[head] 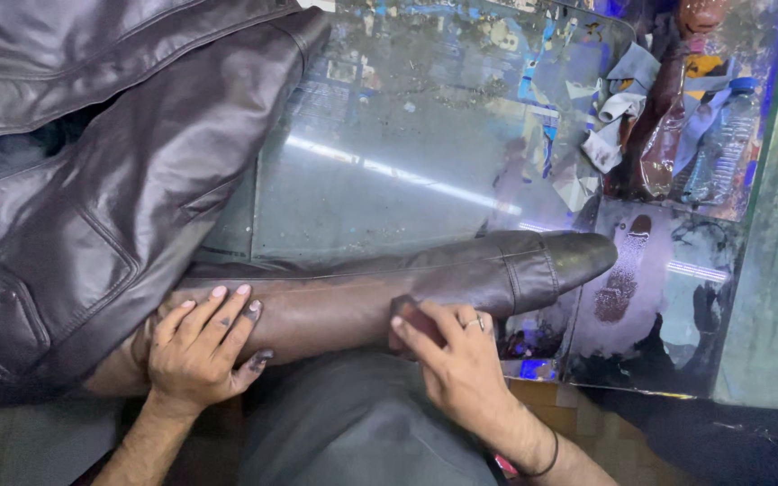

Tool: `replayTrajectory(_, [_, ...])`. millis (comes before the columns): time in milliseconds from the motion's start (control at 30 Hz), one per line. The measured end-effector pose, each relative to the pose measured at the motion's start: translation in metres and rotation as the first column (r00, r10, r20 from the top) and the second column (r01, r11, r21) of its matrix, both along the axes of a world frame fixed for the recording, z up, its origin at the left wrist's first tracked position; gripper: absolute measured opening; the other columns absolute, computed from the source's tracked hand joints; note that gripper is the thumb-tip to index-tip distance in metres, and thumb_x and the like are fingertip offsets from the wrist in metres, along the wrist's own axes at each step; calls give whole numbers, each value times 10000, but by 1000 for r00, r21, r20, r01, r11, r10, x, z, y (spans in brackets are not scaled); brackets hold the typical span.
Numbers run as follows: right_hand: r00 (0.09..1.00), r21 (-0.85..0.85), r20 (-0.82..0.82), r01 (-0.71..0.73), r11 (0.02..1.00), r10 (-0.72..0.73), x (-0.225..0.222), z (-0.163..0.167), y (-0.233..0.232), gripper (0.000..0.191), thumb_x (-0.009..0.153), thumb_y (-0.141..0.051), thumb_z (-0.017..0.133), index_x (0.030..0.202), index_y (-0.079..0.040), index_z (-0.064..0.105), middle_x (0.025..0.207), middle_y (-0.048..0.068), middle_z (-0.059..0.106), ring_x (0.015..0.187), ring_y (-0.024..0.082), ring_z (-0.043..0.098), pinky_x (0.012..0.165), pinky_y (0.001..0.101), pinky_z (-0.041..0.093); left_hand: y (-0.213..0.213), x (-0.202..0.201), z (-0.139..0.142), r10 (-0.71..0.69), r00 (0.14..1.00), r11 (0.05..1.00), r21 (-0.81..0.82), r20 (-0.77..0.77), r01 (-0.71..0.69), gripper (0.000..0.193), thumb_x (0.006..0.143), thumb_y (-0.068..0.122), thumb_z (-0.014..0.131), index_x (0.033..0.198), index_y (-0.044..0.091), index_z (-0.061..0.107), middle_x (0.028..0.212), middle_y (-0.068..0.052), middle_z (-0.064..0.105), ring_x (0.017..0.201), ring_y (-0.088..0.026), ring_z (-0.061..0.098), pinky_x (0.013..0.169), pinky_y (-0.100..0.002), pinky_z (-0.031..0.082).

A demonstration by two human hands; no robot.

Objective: The person applies dark dye to the sleeve of a brown leather jacket laid on a glass work table, rubbing the liquid in with a small sponge dauber. They hold the sleeve steady with one hand while working the dye along the leather, re-dipping the dauber and continuing along the sleeve.

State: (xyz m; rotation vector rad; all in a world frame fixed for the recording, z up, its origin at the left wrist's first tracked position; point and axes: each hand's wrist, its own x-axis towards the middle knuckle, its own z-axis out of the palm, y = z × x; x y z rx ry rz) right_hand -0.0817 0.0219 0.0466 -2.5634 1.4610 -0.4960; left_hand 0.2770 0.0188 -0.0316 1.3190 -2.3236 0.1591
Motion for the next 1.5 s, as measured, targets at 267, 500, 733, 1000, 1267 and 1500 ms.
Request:
replayTrajectory(267, [904, -162, 33, 425, 891, -426, -42, -3, 14, 392, 776, -26, 724, 1131, -189, 758, 1232, 82, 659, 1089, 322, 588, 926, 456, 405, -1, -3, 2, 24, 1000, 1000, 16, 4, -24, 524, 843, 507, 663, 1195, 126, 739, 1327, -67, 696, 1204, -278, 631, 1030, -479, 429])
replayTrajectory(500, [919, -130, 13, 393, 910, -395, -34, -4, -5, 348, 815, -91, 763, 1136, -226, 770, 1199, 45, 677, 1069, 300, 598, 894, 445, 415, -1, -4, 5, 17, 999, 998, 52, 28, -19, 521, 811, 508, 680, 1163, 130, 745, 1310, -70, 698, 1199, -275, 635, 1018, -478, 436])
replayTrajectory(733, [967, -29, -41, 252, 967, -253, -30, 5, -39, 331, 786, -150, 772, 1109, -219, 785, 1186, 42, 660, 1039, 300, 592, 835, 475, 408, -3, -5, 5, 6, 1000, 1000, 10, 6, -6, 533, 786, 490, 708, 1164, 115, 746, 1311, -74, 702, 1189, -281, 633, 1012, -483, 439])
replayTrajectory(1000, [930, -96, -86, 349, 932, -357, -67, -4, -41, 340, 789, -135, 792, 1117, -226, 777, 1189, 37, 686, 1073, 306, 610, 893, 435, 458, -2, -6, 6, 24, 1000, 999, 30, 20, -24, 526, 782, 477, 709, 1169, 124, 747, 1314, -64, 702, 1195, -274, 634, 1017, -477, 433])
replayTrajectory(1267, [633, -343, 281, 768, 541, -721, -207, -64, -2, 438, 972, -66, 748, 1396, -88, 640, 1394, 156, 620, 1234, 383, 571, 1075, 491, 459, 3, -4, 1, 43, 999, 999, 22, 11, -43, 521, 813, 490, 693, 1178, 122, 748, 1322, -54, 699, 1205, -269, 635, 1034, -477, 427])
replayTrajectory(1500, [209, 11, -325, 976, 217, -922, -272, -106, 27, 406, 861, -412, 729, 1253, -305, 733, 1181, 35, 700, 1129, 273, 668, 936, 545, 463, -6, 4, -19, 36, 984, 993, -117, 175, -15, 584, 751, 588, 657, 1090, 140, 815, 1237, -23, 773, 1152, -211, 680, 1009, -399, 441])
